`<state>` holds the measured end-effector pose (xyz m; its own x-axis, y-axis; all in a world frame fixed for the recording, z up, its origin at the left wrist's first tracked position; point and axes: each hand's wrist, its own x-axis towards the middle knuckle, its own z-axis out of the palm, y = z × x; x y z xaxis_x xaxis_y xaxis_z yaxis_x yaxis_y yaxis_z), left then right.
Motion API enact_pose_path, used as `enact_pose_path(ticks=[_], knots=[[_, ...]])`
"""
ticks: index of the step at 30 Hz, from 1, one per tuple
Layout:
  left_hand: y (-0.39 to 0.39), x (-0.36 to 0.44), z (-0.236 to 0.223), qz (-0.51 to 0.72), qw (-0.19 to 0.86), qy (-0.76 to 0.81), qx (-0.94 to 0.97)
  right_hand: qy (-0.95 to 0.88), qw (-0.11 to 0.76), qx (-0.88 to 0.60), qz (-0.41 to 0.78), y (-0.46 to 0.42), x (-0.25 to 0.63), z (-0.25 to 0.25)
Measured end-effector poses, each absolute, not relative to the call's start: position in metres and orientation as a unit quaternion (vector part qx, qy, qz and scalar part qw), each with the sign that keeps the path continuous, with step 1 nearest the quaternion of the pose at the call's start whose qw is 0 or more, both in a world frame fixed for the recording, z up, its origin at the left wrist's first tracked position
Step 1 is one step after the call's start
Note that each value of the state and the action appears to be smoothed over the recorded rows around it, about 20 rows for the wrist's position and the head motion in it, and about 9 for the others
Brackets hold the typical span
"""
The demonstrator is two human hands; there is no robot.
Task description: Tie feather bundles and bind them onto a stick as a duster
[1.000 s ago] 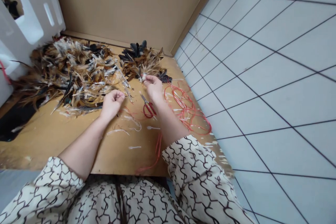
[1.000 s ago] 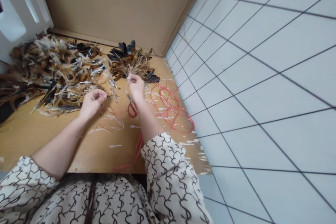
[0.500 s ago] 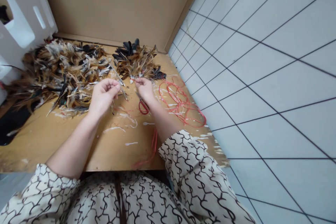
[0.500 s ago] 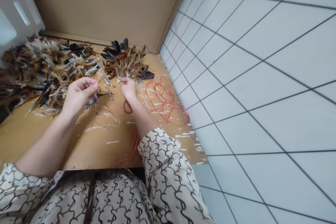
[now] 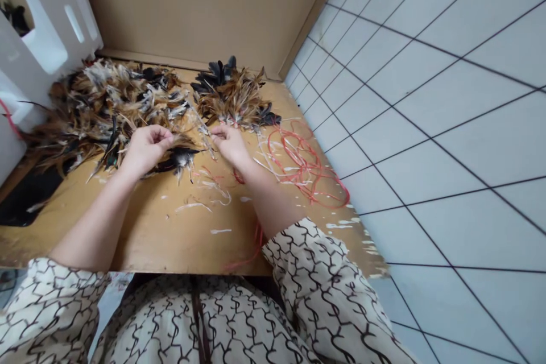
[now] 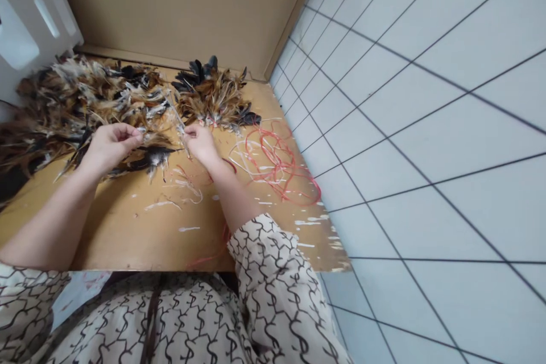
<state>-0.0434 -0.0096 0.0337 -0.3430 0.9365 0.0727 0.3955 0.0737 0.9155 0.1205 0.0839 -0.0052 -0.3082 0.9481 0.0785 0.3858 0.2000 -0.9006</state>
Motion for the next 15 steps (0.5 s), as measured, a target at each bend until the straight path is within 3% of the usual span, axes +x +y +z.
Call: enact_pose_path(ticks=[6, 15], knots=[[-0.011, -0.038, 0.017, 0.303, 0.189, 0.716, 0.6, -0.723, 0.33, -0.426, 0.433, 0.04, 0.114, -0.004], [-0.011, -0.02, 0.009, 0.054, 0.08, 0.757, 0.647, -0.794, 0.243, -0.462, 0.311, 0.018, 0.113, -0.021]])
